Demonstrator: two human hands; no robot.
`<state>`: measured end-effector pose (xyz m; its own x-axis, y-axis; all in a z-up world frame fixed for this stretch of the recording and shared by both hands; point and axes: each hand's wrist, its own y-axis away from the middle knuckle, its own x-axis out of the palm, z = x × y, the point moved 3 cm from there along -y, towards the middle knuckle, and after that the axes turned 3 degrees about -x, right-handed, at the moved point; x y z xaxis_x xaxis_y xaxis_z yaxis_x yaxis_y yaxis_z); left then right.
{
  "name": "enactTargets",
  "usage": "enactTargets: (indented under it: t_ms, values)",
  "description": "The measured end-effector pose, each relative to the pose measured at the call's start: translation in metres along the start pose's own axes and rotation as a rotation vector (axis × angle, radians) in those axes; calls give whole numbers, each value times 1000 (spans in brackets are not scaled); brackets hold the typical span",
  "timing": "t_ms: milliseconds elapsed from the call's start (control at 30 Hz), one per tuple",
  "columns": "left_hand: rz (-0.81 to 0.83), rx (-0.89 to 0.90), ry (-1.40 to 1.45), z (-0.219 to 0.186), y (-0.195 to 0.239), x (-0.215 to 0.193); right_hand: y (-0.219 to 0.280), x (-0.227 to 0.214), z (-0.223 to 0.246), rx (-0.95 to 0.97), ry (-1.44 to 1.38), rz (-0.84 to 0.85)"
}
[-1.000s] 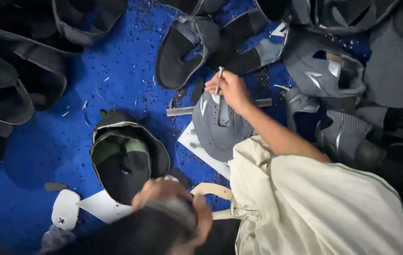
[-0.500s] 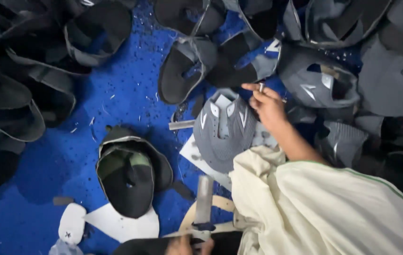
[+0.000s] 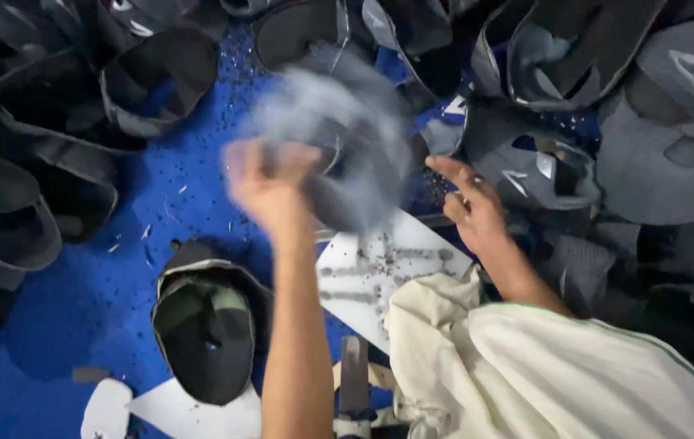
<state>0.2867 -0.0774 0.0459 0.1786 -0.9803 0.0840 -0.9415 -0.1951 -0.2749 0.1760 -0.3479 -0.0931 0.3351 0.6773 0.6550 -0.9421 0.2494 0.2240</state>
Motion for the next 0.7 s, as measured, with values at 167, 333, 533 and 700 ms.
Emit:
enactTargets:
  t_ms: [167, 333, 533, 700]
  values:
    - [-93, -4, 230, 93, -23, 24, 7, -11, -7, 106, 49, 5]
    - [160, -179, -557, 117, -1, 47, 22, -26, -27, 204, -90, -52]
    - [399, 183, -927, 5, 98, -24, 32, -15, 5, 112, -34, 43]
    - [372, 100, -721, -38, 183, -58, 64, 12, -11, 119, 840, 363]
